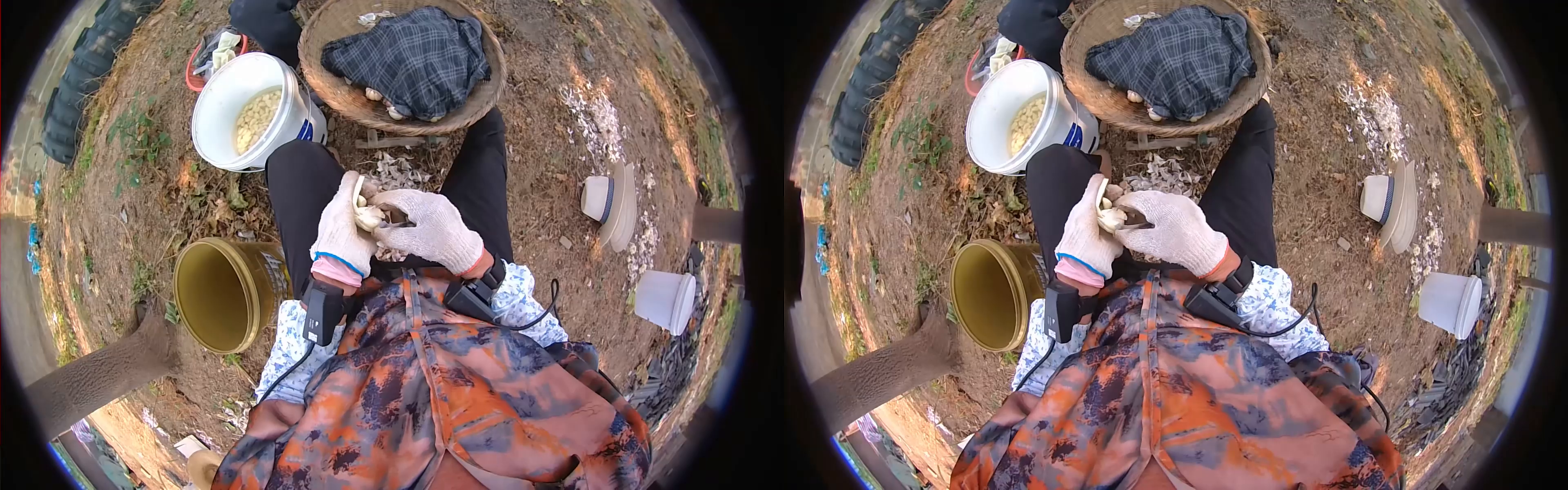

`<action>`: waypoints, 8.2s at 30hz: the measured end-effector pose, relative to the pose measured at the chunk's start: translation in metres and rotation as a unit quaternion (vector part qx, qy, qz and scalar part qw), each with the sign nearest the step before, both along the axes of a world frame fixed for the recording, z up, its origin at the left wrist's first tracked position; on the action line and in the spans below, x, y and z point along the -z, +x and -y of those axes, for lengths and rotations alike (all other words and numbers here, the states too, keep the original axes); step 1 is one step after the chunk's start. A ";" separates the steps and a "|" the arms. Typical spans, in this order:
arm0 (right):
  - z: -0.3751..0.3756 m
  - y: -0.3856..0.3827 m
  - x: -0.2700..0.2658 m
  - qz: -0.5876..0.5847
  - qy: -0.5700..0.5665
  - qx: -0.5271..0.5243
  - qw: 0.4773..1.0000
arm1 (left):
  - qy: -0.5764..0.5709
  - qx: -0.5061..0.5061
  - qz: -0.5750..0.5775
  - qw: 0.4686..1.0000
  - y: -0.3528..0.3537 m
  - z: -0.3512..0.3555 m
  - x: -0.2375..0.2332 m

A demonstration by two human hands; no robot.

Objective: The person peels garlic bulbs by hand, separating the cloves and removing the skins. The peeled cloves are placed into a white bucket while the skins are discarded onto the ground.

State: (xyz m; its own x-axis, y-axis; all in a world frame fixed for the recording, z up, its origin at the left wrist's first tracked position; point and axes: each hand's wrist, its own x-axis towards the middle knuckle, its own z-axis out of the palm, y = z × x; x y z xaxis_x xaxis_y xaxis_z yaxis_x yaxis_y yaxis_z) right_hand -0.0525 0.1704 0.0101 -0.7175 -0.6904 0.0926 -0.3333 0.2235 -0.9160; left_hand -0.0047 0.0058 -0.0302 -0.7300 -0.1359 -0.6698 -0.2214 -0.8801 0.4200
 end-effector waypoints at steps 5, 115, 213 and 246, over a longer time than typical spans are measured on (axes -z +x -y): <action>0.008 0.002 0.006 -0.015 0.010 0.027 0.999 | -0.078 -0.037 0.030 0.996 -0.005 -0.016 -0.025; -0.015 -0.010 0.012 0.531 -0.267 0.132 0.793 | 0.048 0.116 -0.091 0.988 0.021 0.006 -0.025; 0.004 0.001 0.013 0.247 -0.044 0.119 0.961 | -0.195 0.118 -0.050 0.972 0.015 -0.014 -0.047; -0.003 -0.008 0.005 0.161 -0.001 0.057 0.985 | 0.159 -0.052 -0.161 0.973 0.001 -0.008 -0.003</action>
State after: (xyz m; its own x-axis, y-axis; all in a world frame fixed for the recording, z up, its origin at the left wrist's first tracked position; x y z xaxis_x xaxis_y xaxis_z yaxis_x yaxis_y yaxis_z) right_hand -0.0608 0.1737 0.0051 -0.7827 -0.6037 -0.1513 0.0023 0.2404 -0.9707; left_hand -0.0037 0.0135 -0.0274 -0.9020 -0.0443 -0.4296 -0.0259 -0.9874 0.1561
